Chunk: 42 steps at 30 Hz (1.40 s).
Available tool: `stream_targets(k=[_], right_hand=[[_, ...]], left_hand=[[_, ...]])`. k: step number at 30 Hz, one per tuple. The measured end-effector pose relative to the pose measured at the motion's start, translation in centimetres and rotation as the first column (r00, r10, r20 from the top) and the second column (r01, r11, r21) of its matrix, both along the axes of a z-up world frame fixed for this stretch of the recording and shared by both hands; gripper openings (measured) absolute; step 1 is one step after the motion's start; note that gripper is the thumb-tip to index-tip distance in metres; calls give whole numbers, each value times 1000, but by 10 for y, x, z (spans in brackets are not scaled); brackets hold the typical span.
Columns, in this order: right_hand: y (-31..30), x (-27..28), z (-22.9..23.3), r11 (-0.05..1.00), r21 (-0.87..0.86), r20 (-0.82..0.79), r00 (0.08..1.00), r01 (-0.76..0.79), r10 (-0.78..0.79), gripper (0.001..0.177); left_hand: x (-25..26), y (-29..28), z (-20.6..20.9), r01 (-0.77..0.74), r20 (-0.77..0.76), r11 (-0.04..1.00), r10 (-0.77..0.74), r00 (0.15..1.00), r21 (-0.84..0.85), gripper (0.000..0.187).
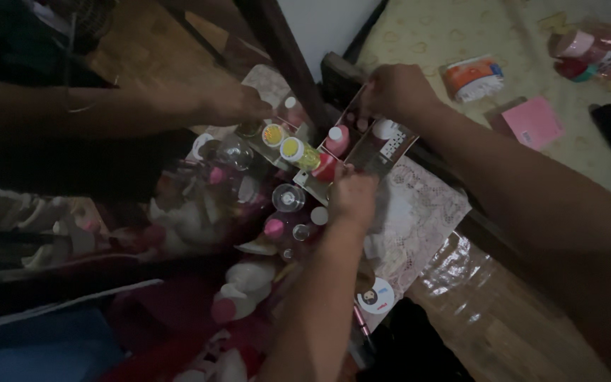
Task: The person organizes a cluttered vanity area by picking up various cosmetic bottles, tubes, and boxes, then placing them into a multi-compartment organizer and on the surrounding surface. The person handles items one at a time, occasionally moving them between the organizer and the bed.
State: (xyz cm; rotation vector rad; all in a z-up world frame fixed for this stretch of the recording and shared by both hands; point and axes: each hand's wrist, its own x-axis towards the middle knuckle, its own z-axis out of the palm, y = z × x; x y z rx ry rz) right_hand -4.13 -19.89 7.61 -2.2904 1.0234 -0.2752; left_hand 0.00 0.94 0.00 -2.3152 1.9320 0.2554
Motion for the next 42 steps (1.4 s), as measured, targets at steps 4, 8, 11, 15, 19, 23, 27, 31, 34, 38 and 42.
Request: stream_targets(k=[4,8,11,15,19,23,27,31,34,38,42], right_hand=[[2,5,-2,999,34,-56,998,15,-13,31],[10,17,-10,990,-16,-46,989,137,-137,21],[13,17,-11,997,68,-129,991,47,-38,19],[11,12,-5,980,154,-55,992,122,-115,22],[3,3,-1,997,6,-108,992,71,-70,32],[-4,-4,-8,998,44,120,992,45,-50,36],[-1,-2,-15,965,247,89,990,86,-111,30],[2,14,-12,919,358,-4,985,163,-173,29],[6,26,-9,982,104,-178,974,160,-140,28],[14,30,-13,990,45,-219,968,135,-122,34],[25,22,-23,996,-85,-189,982,-4,-12,23]], left_hand=[[0,4,11,-24,-99,999,20,995,-43,21],[0,4,23,-46,-74,992,38,997,-115,25],[0,4,28,-20,-80,999,18,997,-31,25],[0,3,34,-57,-127,996,49,991,-64,23],[2,4,39,-50,-177,998,42,983,-40,21],[2,5,41,-58,-196,996,45,980,-61,22],[-2,5,38,-21,-90,1000,19,996,-22,21],[0,3,30,-4,-38,999,6,999,48,23],[1,1,22,-11,-78,1000,13,997,22,24],[1,0,13,14,-48,999,-16,999,-42,21],[1,2,9,-34,-129,999,31,991,-16,19]])
